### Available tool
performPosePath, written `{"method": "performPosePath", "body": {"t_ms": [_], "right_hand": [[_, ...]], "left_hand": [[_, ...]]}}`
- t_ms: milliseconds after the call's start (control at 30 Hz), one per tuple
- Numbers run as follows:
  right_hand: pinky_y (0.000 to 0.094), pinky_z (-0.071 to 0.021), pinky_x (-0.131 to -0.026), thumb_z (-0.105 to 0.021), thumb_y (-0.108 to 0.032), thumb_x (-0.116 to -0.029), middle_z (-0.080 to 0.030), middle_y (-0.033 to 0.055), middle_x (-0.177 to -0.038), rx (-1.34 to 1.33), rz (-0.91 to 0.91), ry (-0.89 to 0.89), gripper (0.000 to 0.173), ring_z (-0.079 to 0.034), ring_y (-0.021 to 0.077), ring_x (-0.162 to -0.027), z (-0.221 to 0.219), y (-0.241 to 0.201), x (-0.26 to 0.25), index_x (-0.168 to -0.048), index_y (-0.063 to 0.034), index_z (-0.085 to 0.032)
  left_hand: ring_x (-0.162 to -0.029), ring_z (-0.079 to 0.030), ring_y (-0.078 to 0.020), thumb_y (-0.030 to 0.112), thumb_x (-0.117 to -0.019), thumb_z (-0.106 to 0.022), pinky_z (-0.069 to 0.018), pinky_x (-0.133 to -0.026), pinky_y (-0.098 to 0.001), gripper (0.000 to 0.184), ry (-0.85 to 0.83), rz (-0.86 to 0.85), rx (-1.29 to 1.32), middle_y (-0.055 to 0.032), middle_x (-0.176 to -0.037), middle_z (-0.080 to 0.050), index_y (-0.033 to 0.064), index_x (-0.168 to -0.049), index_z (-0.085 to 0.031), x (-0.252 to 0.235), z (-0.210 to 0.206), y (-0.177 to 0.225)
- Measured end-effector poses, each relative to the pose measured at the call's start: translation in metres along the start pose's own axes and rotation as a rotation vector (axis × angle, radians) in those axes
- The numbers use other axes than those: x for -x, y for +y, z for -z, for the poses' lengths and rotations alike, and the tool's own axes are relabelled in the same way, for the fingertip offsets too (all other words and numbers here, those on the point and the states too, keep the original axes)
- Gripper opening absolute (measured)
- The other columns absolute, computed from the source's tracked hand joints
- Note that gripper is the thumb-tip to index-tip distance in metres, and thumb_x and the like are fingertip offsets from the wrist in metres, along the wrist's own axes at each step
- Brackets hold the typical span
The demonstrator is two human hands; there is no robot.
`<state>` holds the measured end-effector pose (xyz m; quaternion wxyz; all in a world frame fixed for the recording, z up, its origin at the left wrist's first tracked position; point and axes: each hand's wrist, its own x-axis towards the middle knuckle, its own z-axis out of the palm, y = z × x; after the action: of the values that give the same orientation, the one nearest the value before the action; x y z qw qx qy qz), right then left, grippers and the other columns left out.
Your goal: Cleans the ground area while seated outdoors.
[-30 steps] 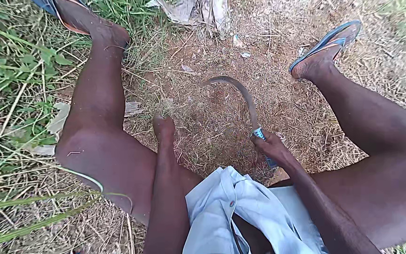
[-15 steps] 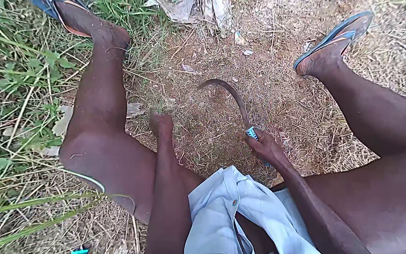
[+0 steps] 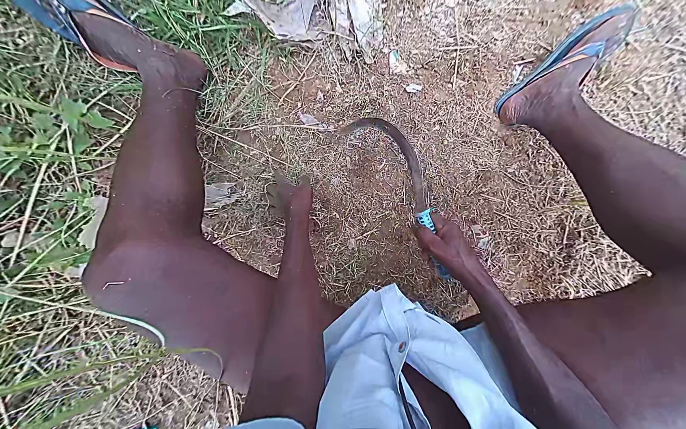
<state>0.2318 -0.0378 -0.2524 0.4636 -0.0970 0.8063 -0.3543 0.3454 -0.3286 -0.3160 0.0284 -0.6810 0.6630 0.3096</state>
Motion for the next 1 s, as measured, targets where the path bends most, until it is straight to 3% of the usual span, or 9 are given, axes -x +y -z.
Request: {"method": "performPosePath", "body": {"t_ms": [100, 167, 267, 367, 467, 567, 700, 833, 1000], "right_hand": [[0.0356, -0.0539, -0.053, -0.054, -0.031, -0.1031, -0.062, 0.0038, -0.069, 0.023, 0.002, -0.014, 0.024, -0.060, 0.0154, -0.052, -0.002, -0.002, -0.002, -0.111, -0.0112, -0.064], [0.0344, -0.0548, -0.053, -0.055, -0.033, -0.1039, -0.062, 0.0031, -0.069, 0.027, 0.018, -0.028, 0.025, -0.061, 0.0146, -0.052, -0.002, -0.003, -0.002, -0.111, -0.0114, -0.064], [0.0347, -0.0549, -0.053, -0.054, -0.036, -0.1040, -0.062, 0.0033, -0.070, 0.014, 0.027, -0.037, 0.026, -0.061, 0.0154, -0.053, 0.000, -0.004, -0.003, -0.112, -0.0126, -0.064], [0.0341, -0.0544, -0.053, -0.055, -0.035, -0.1042, -0.062, 0.0029, -0.068, 0.009, 0.024, -0.023, 0.025, -0.060, 0.0147, -0.052, 0.001, -0.006, -0.002, -0.112, -0.0125, -0.063], [0.0326, -0.0547, -0.052, -0.055, -0.033, -0.1049, -0.062, 0.0033, -0.067, -0.006, 0.013, -0.005, 0.024, -0.060, 0.0140, -0.051, 0.002, -0.008, -0.002, -0.112, -0.0115, -0.062], [0.0336, -0.0543, -0.052, -0.054, -0.033, -0.1047, -0.062, 0.0039, -0.068, 0.007, 0.019, 0.002, 0.024, -0.061, 0.0148, -0.052, 0.000, -0.009, -0.002, -0.111, -0.0118, -0.063], [0.0354, -0.0536, -0.053, -0.053, -0.033, -0.1035, -0.062, 0.0035, -0.068, 0.052, 0.050, -0.024, 0.024, -0.060, 0.0153, -0.052, -0.004, -0.011, -0.003, -0.110, -0.0122, -0.064], [0.0366, -0.0546, -0.057, -0.056, -0.032, -0.1034, -0.063, 0.0034, -0.071, 0.094, 0.037, -0.039, 0.024, -0.061, 0.0151, -0.055, -0.005, -0.015, 0.003, -0.112, -0.0112, -0.063], [0.0365, -0.0536, -0.054, -0.055, -0.033, -0.1039, -0.061, 0.0035, -0.067, 0.081, 0.060, -0.019, 0.024, -0.060, 0.0154, -0.053, -0.002, -0.010, 0.003, -0.112, -0.0117, -0.063]], "left_hand": [[-0.146, -0.032, -0.0514, 0.045, -0.0928, -0.067, -0.0300, -0.111, -0.0737, 0.081, 0.001, -0.037, 0.064, -0.0322, -0.155, -0.038, 0.0088, -0.158, -0.036, -0.005, 0.010, -0.002], [-0.148, -0.027, -0.0513, 0.051, -0.0901, -0.069, -0.0257, -0.111, -0.0759, 0.088, -0.002, -0.053, 0.069, -0.0318, -0.157, -0.035, 0.0098, -0.160, -0.033, -0.011, 0.013, 0.001], [-0.147, -0.030, -0.0513, 0.063, -0.0873, -0.069, -0.0271, -0.110, -0.0763, 0.096, -0.013, -0.066, -0.013, -0.0318, -0.156, -0.037, 0.0070, -0.158, -0.035, -0.021, 0.007, 0.012], [-0.148, -0.032, -0.0489, 0.066, -0.0859, -0.069, -0.0274, -0.112, -0.0755, 0.104, -0.010, -0.058, -0.126, -0.0285, -0.158, -0.038, 0.0063, -0.160, -0.029, -0.024, -0.010, 0.021], [-0.153, -0.019, -0.0500, 0.063, -0.0888, -0.068, -0.0238, -0.112, -0.0759, 0.100, 0.055, -0.063, -0.236, -0.0288, -0.164, -0.025, 0.0069, -0.161, -0.028, -0.018, -0.024, 0.024], [-0.149, -0.028, -0.0509, 0.050, -0.0939, -0.067, -0.0329, -0.110, -0.0716, 0.085, 0.081, -0.095, -0.231, -0.0307, -0.158, -0.035, 0.0034, -0.157, -0.035, -0.018, -0.019, 0.020], [-0.138, -0.045, -0.0491, 0.026, -0.0967, -0.067, -0.0427, -0.108, -0.0641, 0.072, 0.037, -0.105, -0.190, -0.0333, -0.149, -0.044, -0.0027, -0.154, -0.034, -0.025, -0.010, 0.021], [-0.126, -0.058, -0.0486, 0.021, -0.0974, -0.065, -0.0478, -0.103, -0.0637, 0.067, -0.044, -0.123, -0.180, -0.0337, -0.137, -0.056, -0.0046, -0.152, -0.035, -0.029, -0.002, 0.024], [-0.124, -0.059, -0.0497, 0.021, -0.1014, -0.056, -0.0469, -0.100, -0.0673, 0.050, -0.110, -0.143, -0.297, -0.0339, -0.132, -0.060, -0.0055, -0.143, -0.045, -0.035, 0.021, 0.021]]}}
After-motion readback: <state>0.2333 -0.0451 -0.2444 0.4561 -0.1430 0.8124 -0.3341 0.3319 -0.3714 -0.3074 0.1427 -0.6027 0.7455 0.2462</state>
